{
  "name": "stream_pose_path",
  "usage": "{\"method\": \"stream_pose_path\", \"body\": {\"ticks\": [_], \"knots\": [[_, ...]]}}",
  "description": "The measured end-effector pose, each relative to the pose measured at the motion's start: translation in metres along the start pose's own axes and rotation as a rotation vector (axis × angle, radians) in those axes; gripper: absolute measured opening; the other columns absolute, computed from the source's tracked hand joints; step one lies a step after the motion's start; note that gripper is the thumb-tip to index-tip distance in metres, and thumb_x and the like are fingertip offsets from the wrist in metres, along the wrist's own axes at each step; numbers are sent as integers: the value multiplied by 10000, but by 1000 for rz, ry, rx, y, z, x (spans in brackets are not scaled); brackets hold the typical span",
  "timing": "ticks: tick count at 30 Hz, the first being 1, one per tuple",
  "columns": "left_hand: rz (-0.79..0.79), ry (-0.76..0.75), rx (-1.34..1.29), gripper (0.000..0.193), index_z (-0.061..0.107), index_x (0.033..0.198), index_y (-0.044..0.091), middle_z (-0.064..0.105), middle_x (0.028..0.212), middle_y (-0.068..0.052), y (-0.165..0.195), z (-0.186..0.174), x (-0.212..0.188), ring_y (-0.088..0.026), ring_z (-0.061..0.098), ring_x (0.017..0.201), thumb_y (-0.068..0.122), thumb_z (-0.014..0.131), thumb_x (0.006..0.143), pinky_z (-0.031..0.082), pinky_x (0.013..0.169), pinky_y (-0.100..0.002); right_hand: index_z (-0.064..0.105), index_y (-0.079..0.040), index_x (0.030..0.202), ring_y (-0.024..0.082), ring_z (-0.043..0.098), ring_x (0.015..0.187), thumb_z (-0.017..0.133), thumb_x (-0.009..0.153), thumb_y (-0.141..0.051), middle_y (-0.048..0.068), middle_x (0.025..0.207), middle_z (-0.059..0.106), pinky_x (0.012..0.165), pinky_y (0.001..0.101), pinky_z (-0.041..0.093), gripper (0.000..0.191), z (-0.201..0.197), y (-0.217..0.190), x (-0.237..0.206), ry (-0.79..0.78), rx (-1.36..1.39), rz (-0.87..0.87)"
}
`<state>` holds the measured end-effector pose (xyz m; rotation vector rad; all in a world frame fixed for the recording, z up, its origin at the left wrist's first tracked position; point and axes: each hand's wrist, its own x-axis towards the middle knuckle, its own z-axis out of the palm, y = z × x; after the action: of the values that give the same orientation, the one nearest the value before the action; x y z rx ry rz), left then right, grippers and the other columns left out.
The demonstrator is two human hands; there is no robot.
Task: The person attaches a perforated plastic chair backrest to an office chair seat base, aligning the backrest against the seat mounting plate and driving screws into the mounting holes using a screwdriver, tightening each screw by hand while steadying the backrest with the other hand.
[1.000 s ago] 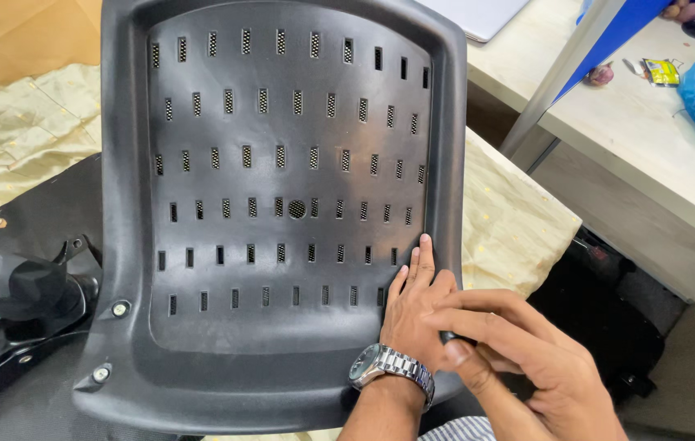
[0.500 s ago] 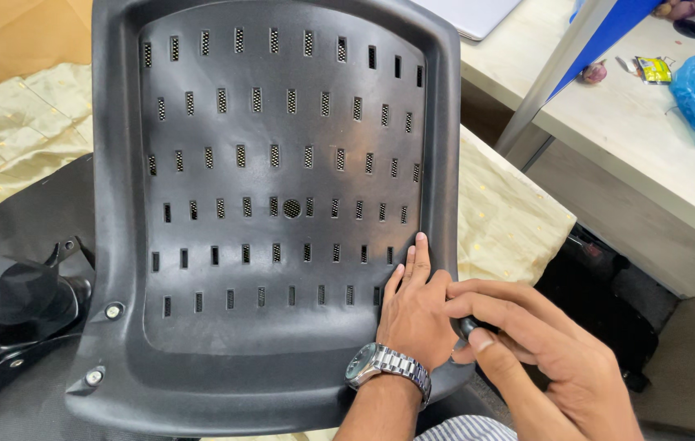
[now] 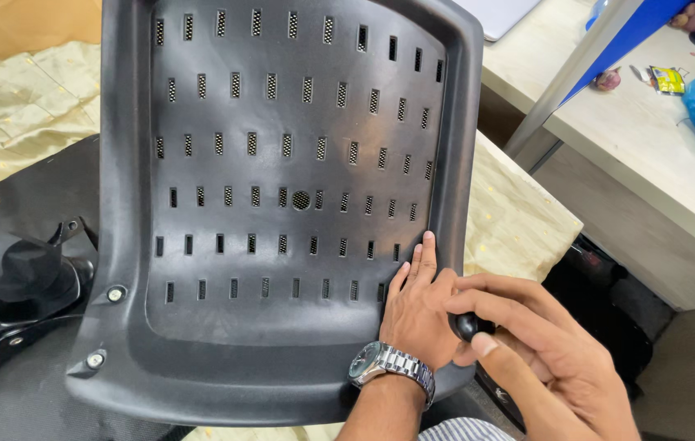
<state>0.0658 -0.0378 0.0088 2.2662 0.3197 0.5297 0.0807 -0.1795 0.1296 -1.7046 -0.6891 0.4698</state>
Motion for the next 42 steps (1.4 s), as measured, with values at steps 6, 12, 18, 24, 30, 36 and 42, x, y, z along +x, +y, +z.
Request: {"method": "stream_pose_path", "body": {"ticks": [6, 12, 18, 24, 30, 36, 42], "knots": [[45, -18, -14, 485, 649, 1020, 87, 240, 1636, -359, -7, -1, 0, -479, 360, 1469, 336, 779, 624, 306, 1161, -548, 749, -28, 1245, 129, 724, 970, 731, 895, -63, 129, 1295, 623, 812, 250, 655, 352, 7, -2, 2, -29, -86, -24], [66, 18, 34, 390, 666, 1034, 120, 245, 1666, -363, -15, 14, -1, -468, 391, 1501, 334, 765, 723, 337, 1178, -544, 757, -53, 1228, 85, 685, 822, 789, 871, -80, 131, 1263, 574, 752, 245, 619, 359, 9, 0, 5, 45, -232, -54], [65, 22, -44, 593, 671, 1149, 126, 238, 1643, -350, -14, 13, -2, -469, 368, 1473, 373, 795, 625, 302, 1157, -569, 746, 35, 1214, 164, 741, 1101, 644, 964, -25, 136, 1359, 616, 871, 262, 629, 277, 9, -8, 5, -20, 13, -93], [24, -42, 15, 606, 632, 1102, 82, 219, 1638, -376, -3, 5, 4, -478, 343, 1479, 364, 831, 605, 292, 1168, -566, 711, 61, 1180, 185, 722, 1071, 635, 939, 30, 157, 1254, 701, 840, 271, 609, 255, 13, -12, 6, 6, -45, -192], [-29, -61, 7, 499, 638, 983, 85, 241, 1637, -371, 0, 2, 4, -454, 357, 1491, 297, 833, 575, 300, 1180, -539, 733, 37, 1158, 154, 757, 893, 682, 926, 12, 147, 1205, 682, 744, 267, 642, 239, 16, -11, 1, 83, -8, -126], [28, 17, 2, 383, 606, 1018, 86, 265, 1641, -386, -6, 11, 5, -467, 366, 1496, 270, 815, 755, 314, 1182, -551, 737, 31, 1148, 108, 724, 823, 767, 868, -7, 130, 1161, 714, 716, 235, 620, 284, 18, -8, -2, 117, -41, -152], [5, -57, 57, 596, 494, 1109, 16, 241, 1640, -369, -6, 7, 9, -455, 344, 1503, 173, 815, 632, 314, 1165, -542, 752, 13, 1139, 91, 705, 861, 805, 852, -27, 123, 1182, 717, 672, 222, 582, 294, 18, -4, -7, 103, -101, -135]]}}
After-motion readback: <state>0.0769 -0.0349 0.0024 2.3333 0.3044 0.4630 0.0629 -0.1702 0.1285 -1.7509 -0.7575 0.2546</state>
